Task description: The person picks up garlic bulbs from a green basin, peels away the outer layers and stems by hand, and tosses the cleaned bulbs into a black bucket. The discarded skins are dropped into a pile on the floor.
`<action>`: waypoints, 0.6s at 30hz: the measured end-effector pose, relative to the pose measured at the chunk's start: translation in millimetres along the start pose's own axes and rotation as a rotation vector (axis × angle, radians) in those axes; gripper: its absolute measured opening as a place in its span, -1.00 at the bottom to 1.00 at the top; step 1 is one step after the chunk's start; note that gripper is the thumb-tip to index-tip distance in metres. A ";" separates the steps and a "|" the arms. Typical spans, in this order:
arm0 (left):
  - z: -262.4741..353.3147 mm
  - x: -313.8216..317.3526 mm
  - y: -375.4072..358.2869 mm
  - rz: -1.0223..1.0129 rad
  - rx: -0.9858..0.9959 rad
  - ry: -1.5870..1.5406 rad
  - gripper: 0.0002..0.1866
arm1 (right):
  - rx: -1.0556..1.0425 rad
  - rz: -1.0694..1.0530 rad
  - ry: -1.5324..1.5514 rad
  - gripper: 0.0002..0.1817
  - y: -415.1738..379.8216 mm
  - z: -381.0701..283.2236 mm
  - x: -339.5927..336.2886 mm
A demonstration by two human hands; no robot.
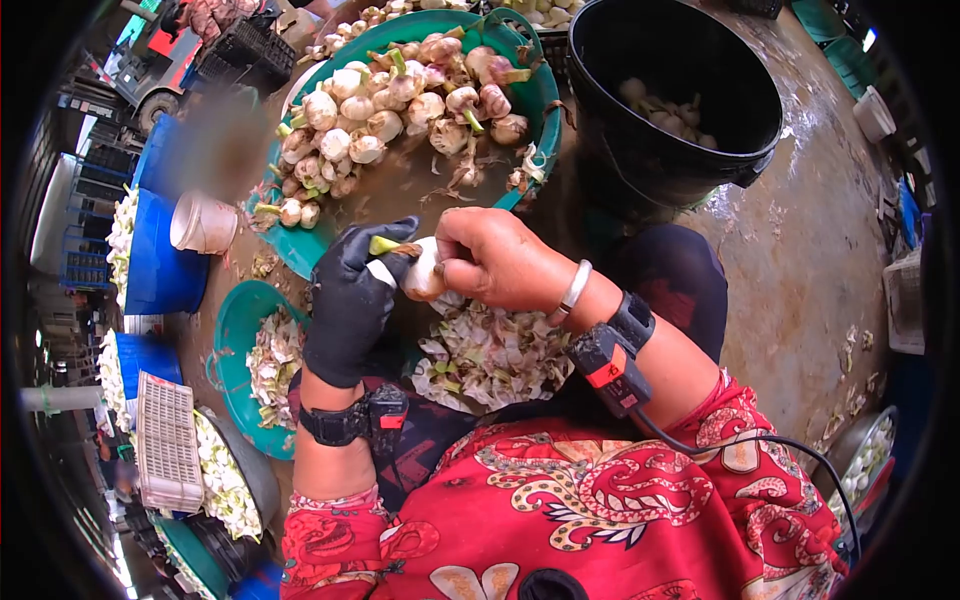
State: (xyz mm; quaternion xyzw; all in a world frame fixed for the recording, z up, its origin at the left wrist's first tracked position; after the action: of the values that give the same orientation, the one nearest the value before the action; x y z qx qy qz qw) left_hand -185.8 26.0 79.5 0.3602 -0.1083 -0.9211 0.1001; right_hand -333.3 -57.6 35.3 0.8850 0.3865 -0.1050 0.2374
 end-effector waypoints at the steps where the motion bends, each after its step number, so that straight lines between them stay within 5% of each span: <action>1: -16.7 -1.2 -2.7 0.102 -0.197 -0.324 -0.81 | -0.067 0.028 -0.021 -0.90 -0.9 -3.4 -0.5; 4: -41.7 -11.6 -5.7 0.340 -0.503 -0.963 -0.71 | -0.224 -0.090 -0.170 -0.89 -16.1 -14.3 10.8; 6: -58.1 -24.8 -9.4 0.353 -0.460 -1.072 -0.70 | -0.021 -0.398 -0.331 -0.87 -27.7 5.4 26.6; 8: -55.5 -23.2 -14.5 0.348 -0.455 -1.027 -0.71 | 0.039 -0.438 -0.464 -0.87 -27.1 20.2 30.1; 10: -47.3 -16.8 -14.9 0.338 -0.450 -0.995 -0.72 | 0.165 -0.196 0.043 -0.87 -15.2 7.8 14.4; 12: -40.6 -12.5 -16.0 0.293 -0.364 -0.761 -0.75 | 0.343 0.037 0.274 -0.85 -6.9 7.7 7.5; 14: -31.6 -8.0 -14.6 0.253 -0.389 -0.719 -0.77 | 0.297 0.250 0.408 -0.89 -0.1 3.5 -3.3; 18: -23.3 -1.6 -11.7 0.157 -0.350 -0.658 -0.79 | 0.360 0.123 0.700 -0.90 4.1 3.3 -3.7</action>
State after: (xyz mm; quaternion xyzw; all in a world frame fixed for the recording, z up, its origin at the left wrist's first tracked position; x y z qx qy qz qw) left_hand -169.9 34.6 60.7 0.0133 -0.0030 -0.9817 0.1901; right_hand -332.8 -64.0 35.3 0.9163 0.3656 0.1514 -0.0616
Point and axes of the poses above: each hand's wrist, its own y-axis towards the middle knuckle, its own x-axis out of the palm, z = x × y, the point moved 3 cm from there along y, towards the middle knuckle, and after that the axes turned 3 degrees about -y, right-handed, at the moved point
